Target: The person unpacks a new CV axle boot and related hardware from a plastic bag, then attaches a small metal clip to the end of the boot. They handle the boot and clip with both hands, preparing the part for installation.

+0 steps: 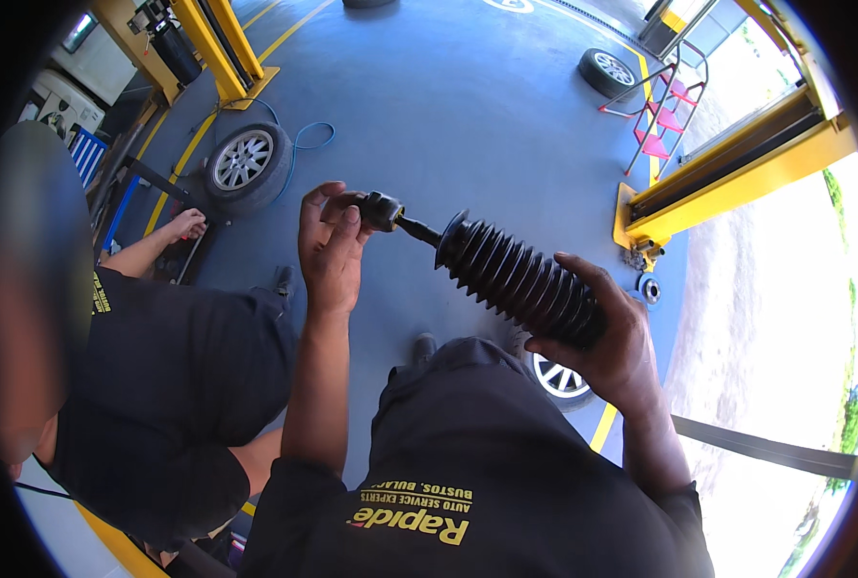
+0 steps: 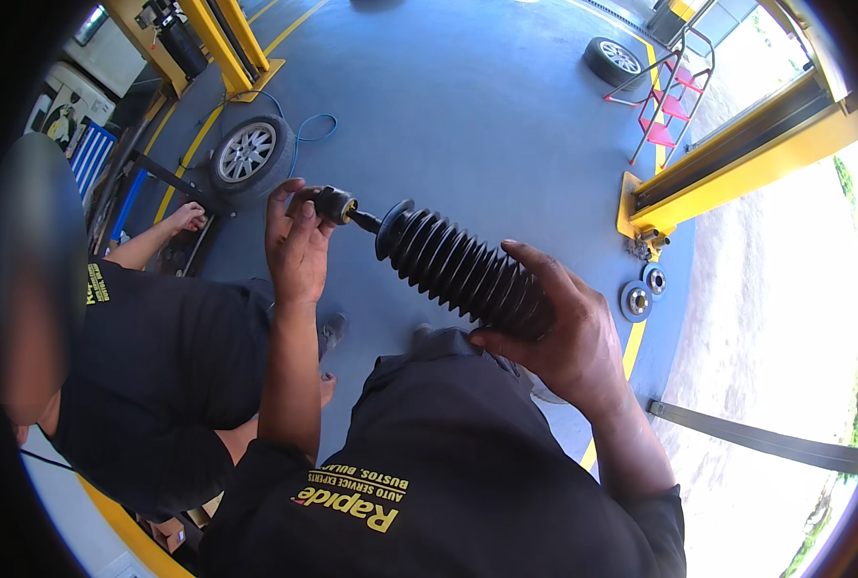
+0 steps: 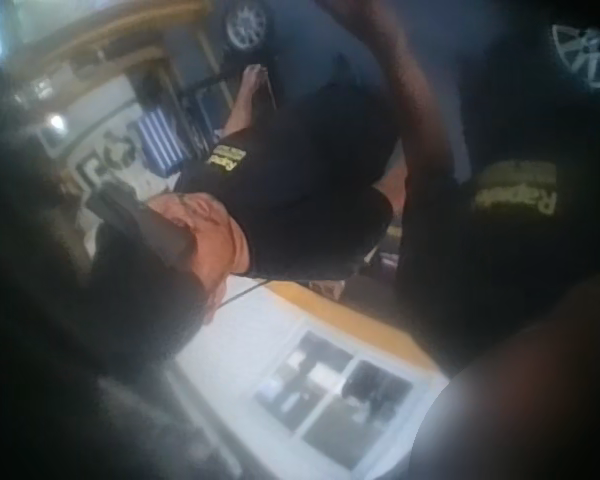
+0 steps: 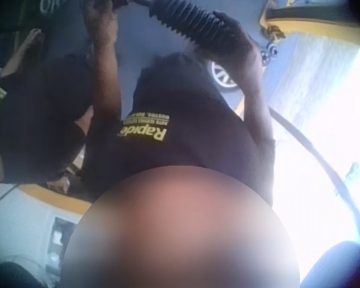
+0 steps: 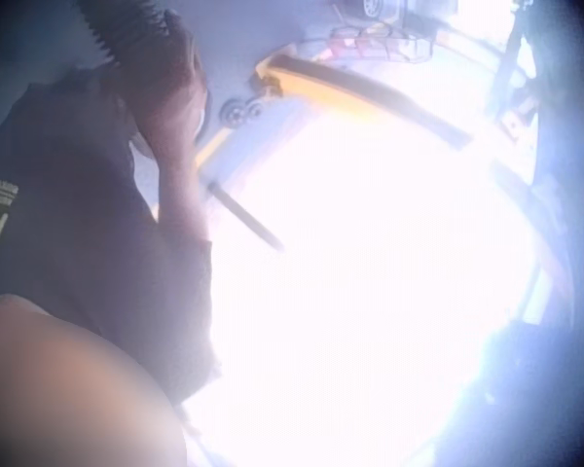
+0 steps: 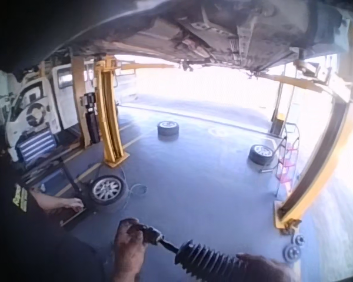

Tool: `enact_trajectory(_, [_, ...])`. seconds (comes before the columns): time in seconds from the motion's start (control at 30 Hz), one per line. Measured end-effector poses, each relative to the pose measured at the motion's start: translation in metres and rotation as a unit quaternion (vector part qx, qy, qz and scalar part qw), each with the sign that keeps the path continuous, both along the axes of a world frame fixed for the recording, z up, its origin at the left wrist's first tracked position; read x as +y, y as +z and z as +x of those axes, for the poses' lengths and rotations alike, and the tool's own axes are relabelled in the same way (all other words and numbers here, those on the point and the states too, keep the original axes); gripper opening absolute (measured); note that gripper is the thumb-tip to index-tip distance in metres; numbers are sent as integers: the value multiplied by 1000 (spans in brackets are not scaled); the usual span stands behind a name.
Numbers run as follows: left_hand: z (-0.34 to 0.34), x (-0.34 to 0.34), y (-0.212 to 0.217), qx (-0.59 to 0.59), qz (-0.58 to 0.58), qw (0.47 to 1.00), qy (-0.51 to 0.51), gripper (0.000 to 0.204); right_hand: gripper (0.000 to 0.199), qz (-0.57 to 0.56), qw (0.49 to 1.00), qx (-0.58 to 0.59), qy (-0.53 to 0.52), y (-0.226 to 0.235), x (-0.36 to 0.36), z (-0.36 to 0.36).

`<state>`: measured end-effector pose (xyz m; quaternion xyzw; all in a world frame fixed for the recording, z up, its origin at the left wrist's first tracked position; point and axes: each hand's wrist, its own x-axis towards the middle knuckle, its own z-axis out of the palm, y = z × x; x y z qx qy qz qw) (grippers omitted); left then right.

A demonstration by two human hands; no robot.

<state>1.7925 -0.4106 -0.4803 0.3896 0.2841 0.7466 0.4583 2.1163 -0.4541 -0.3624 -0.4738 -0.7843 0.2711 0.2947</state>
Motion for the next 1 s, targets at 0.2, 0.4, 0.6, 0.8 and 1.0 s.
enact_trajectory(0.2, [7, -15, 8, -66, 16, 997, -26, 26, 88, -74, 994, 76, 11, -5, 12, 8])
enact_trajectory(0.4, [14, -21, 16, -71, -13, 997, 16, 26, 95, -72, 992, 92, 44, -12, 23, 15])
enact_trajectory(0.6, [10, -22, 26, -40, -49, 998, -9, 32, 100, 9, 995, 84, 61, -29, 23, 19])
enact_trajectory(0.8, [15, -26, 32, -78, -17, 995, -57, 33, 102, -6, 991, 129, 18, -42, 19, 26])
enact_trajectory(1.0, [19, -26, 39, -127, -3, 984, -127, 35, 102, -4, 991, 137, -9, -50, 21, 29])
